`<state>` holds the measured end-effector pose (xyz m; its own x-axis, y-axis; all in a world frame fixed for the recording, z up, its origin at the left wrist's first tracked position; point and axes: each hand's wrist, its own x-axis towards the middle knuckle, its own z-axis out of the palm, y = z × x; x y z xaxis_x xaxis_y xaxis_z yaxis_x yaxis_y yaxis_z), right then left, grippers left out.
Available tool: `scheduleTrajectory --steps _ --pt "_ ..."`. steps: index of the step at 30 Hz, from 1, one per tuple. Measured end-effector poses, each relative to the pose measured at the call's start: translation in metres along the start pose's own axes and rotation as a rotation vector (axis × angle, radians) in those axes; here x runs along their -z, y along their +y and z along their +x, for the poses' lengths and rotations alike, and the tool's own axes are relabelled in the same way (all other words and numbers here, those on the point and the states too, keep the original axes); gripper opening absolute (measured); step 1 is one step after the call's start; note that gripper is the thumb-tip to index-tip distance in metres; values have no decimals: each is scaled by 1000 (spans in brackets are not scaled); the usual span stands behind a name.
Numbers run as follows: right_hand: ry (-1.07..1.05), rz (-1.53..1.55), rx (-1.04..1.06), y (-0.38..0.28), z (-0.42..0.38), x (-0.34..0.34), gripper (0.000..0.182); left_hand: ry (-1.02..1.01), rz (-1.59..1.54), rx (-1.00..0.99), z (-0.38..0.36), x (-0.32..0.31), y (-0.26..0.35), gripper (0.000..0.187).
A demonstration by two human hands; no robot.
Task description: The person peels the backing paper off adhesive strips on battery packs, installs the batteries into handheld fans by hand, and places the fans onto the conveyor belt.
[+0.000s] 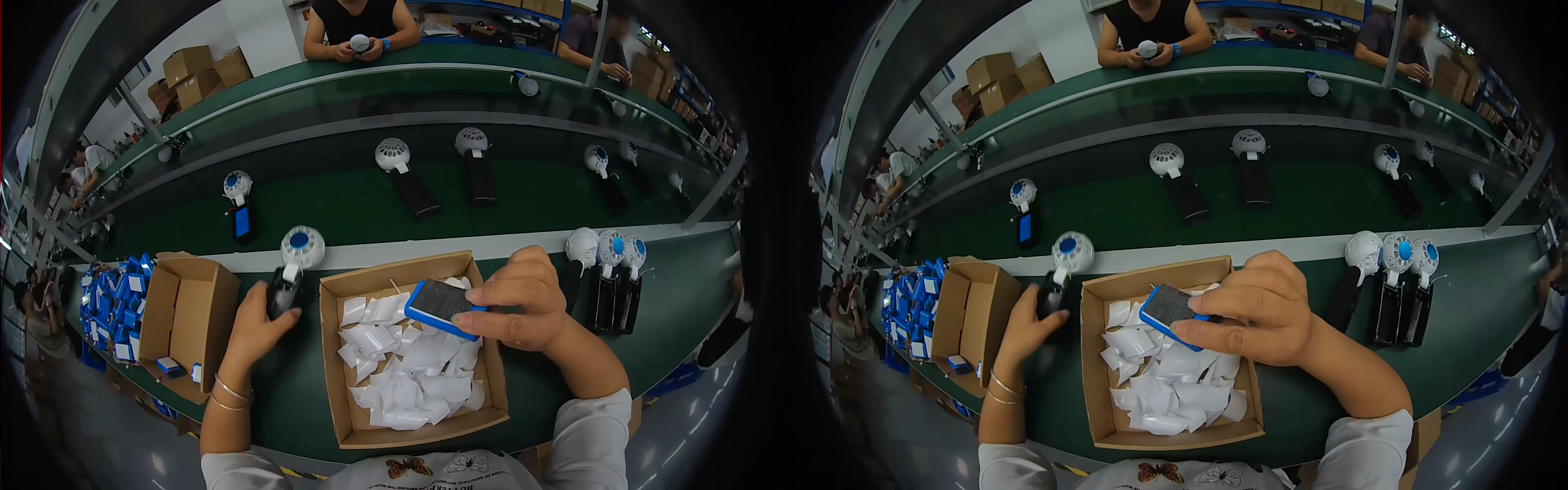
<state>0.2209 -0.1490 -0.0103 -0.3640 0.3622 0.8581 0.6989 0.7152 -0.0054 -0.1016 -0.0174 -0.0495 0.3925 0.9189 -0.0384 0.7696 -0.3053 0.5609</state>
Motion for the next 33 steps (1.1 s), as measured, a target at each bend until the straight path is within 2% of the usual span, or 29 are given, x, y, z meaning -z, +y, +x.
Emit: scheduleTrajectory --steps 1,2,3,4,5,7,9,11,12,13,14,15,16,18,19,23,25,28,33 --pt "12 2 -4 1 0 1 32 -2 88 10 -10 -1 -6 46" --pt "-7 155 -86 2 -1 2 28 -4 96 13 -16 -1 -5 46" --pt "-30 309 -164 3 -1 2 25 239 297 -157 -22 -4 1 48" --pt "-29 312 -162 2 -1 2 25 486 496 -330 -25 -5 11 51" --pt "1 421 -211 2 -2 1 24 461 352 -349 -26 -3 31 50" --pt "16 543 -257 3 -6 0 22 -29 -536 -431 -18 -6 64 49" --pt "-22 719 -288 2 -14 -7 28 -894 -1418 -163 -7 -28 102 53" --pt "-83 715 -276 5 -15 -8 24 -1364 -1572 -41 -4 -56 125 53" --pt "-138 711 -272 8 -17 -7 19 -1377 -1567 -56 -1 -62 128 53" --pt "-188 725 -270 15 -20 -7 28 -1371 -1564 -17 1 -65 130 48" --pt "-183 718 -287 14 -16 -2 28 -1366 -1564 36 1 -68 129 44" --pt "-209 534 -415 9 -6 4 32 -1212 -1530 50 1 -66 130 35" --pt "-238 351 -535 5 -1 8 36 -1221 -1534 70 -1 -65 132 35" --pt "-152 370 -560 2 0 7 34 -856 -1515 36 -5 -59 137 29" --pt "-99 286 -505 -1 0 7 30 -796 -1491 55 -8 -55 143 26" --pt "-7 102 -341 -10 -8 3 22 -843 -1493 52 -16 -57 149 27" --pt "1 41 -322 -11 -7 4 21 -836 -1480 6 -17 -60 147 34" --pt "-3 -28 -272 -14 -6 3 20 -793 -1507 38 -19 -58 151 42" --pt "6 -114 -262 -14 -8 1 19 -755 -1502 -19 -21 -63 152 46"
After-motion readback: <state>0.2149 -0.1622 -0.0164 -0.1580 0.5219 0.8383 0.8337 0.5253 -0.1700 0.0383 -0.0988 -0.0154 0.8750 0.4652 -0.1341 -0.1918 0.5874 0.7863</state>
